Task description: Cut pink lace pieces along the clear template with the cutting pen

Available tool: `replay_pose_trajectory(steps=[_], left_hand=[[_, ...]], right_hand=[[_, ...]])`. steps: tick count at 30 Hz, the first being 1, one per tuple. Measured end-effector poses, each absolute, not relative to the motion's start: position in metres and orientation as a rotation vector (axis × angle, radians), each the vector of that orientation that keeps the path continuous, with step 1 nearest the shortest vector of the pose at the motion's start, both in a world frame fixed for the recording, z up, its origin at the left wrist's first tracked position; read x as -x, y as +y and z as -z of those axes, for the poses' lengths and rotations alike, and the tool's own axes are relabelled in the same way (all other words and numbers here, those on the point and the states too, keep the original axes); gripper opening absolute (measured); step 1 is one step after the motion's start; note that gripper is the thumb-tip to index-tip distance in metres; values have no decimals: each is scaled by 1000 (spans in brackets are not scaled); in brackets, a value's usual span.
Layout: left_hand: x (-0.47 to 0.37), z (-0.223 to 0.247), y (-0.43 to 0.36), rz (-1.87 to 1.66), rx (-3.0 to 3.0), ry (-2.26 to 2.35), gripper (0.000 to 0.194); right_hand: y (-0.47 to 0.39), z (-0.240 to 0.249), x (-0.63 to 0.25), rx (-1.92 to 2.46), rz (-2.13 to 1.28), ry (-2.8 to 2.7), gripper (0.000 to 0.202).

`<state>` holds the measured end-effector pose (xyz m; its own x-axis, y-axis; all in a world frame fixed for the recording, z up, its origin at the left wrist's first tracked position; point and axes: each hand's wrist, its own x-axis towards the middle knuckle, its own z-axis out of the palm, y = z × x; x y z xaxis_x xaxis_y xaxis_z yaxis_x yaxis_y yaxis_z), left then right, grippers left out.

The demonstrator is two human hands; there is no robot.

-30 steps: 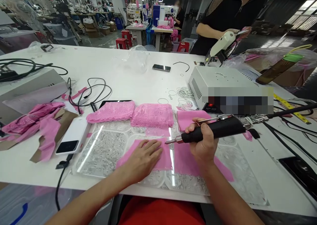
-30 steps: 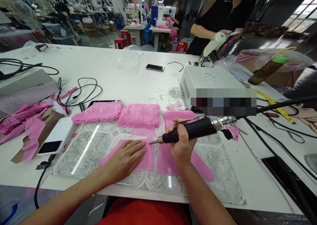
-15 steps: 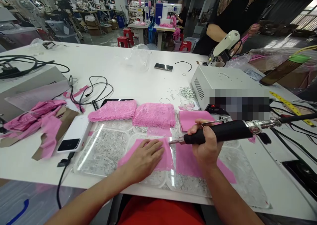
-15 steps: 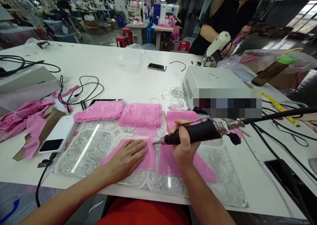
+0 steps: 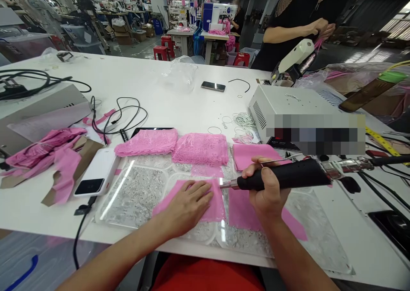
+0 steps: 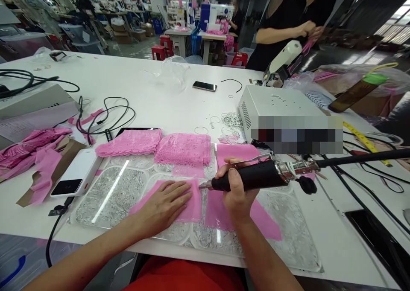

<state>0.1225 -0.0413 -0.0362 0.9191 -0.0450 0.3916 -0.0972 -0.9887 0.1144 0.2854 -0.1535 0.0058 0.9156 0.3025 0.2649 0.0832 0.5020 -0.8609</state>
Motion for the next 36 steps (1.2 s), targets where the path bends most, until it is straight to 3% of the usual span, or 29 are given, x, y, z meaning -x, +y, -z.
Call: replay_pose_trajectory(steps=[36], left_hand=[[-137,44,-41,-592,-2974,-172,30]], right_hand=[[-147,-1,-291,998,-40,-513,14]])
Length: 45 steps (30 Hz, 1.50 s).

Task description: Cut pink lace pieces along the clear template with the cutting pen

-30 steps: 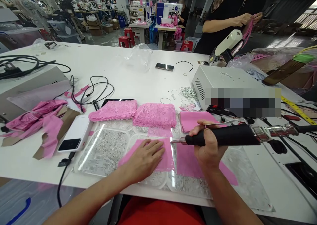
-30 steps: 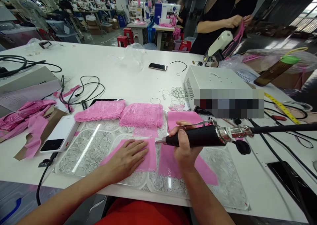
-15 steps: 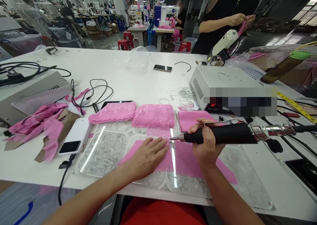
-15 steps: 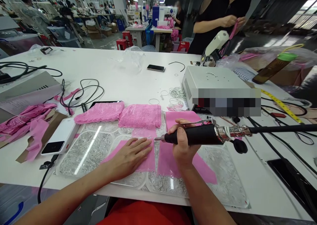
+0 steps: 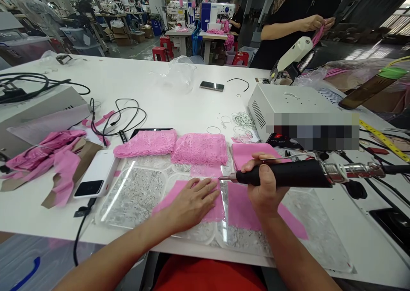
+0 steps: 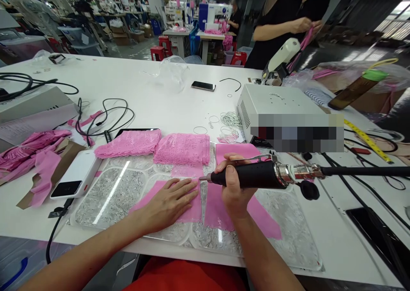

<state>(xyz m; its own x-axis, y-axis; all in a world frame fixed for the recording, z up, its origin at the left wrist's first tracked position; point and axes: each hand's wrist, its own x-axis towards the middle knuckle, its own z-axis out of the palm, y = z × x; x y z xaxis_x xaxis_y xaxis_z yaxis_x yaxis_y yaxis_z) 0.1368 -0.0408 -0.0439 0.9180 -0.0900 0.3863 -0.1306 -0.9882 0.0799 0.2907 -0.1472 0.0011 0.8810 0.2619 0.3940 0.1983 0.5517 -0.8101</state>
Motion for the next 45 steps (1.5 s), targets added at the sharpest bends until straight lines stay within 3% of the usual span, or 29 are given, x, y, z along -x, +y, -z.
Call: replay_pose_trajectory(steps=[24,45], left_hand=[[-119,20,-60,-552,-2982,-274,28],[-100,39,-91,-703,-2887,-306,25]], right_hand=[[-163,-13,-293,977,-111,-472,13],[-177,-13,-286,946,-367,-598,11]])
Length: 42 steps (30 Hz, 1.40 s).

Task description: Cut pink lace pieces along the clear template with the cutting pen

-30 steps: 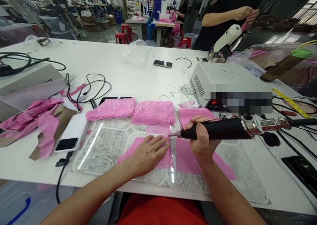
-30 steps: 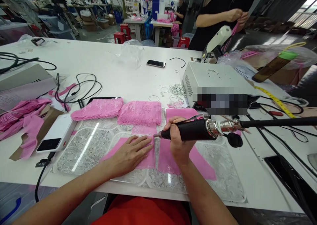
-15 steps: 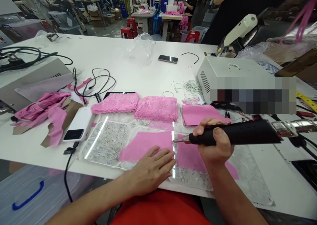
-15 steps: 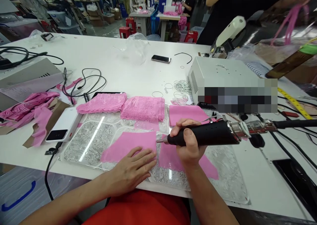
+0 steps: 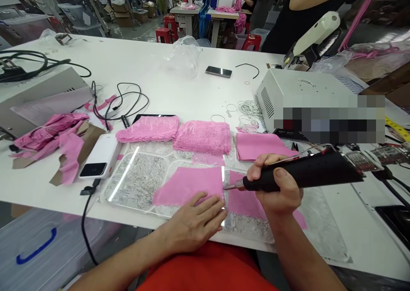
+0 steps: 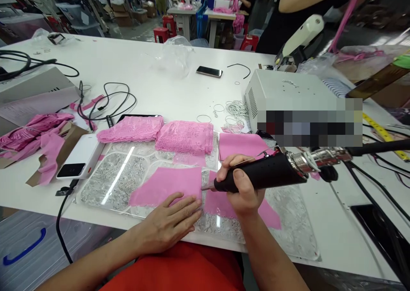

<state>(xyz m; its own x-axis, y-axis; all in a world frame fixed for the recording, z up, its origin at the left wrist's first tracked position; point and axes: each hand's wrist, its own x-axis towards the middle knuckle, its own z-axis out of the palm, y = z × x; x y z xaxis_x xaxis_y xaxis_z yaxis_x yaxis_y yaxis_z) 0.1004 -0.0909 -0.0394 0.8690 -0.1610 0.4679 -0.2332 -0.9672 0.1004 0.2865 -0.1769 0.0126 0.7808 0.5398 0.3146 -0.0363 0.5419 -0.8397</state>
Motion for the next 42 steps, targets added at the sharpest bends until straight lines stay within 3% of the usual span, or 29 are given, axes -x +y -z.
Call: replay_pose_trajectory(steps=[25,42], left_hand=[[-101,39,-90,-675,-2880,-339,25],[-100,42,-90,-663,-2879,-327,26]], right_hand=[[-177,-12,-286,1008,-401,-642,11],[-166,-9,-285,1021,-203,-625,9]])
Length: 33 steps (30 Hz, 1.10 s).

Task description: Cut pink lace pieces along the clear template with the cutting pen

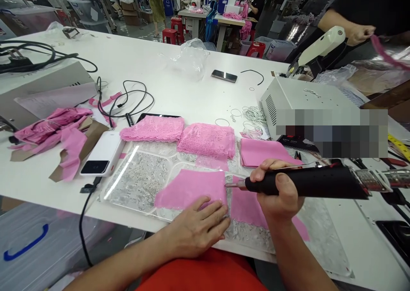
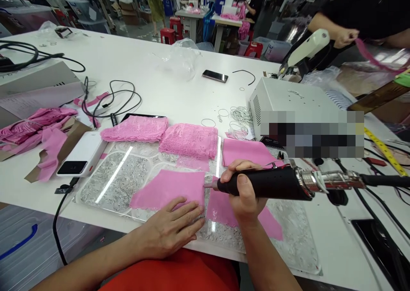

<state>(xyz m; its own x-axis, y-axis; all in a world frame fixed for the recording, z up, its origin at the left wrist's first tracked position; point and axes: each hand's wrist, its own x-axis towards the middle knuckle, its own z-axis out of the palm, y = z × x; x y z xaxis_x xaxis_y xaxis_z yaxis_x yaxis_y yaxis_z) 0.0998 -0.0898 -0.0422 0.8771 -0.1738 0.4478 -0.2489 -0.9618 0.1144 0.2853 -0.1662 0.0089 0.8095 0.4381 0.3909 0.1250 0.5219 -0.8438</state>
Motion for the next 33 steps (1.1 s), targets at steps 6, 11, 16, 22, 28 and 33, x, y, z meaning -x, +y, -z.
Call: replay_pose_trajectory(steps=[6,11,16,22,28,33], left_hand=[[-100,44,-92,-680,-2894,-325,26],[-89,39,-85,-933,-2820,-167,26],[-58,29,-60,-999,-2795,184,27],[-32,40,-44,-944,-2831,317,26],[-26,45,-46,-938,-2797,333,25],[-22,46,-44,-938,-2784,335,25]], right_hand=[[-167,-10,-283,1084,-192,-628,9],[-162,-15,-282,1087,-146,-565,12],[-145,-21,-276,1080,-90,-549,11],[-127,-16,-266,1096,-123,-593,8],[-124,-12,-262,1110,-138,-597,9],[-125,-11,-264,1112,-126,-610,10]])
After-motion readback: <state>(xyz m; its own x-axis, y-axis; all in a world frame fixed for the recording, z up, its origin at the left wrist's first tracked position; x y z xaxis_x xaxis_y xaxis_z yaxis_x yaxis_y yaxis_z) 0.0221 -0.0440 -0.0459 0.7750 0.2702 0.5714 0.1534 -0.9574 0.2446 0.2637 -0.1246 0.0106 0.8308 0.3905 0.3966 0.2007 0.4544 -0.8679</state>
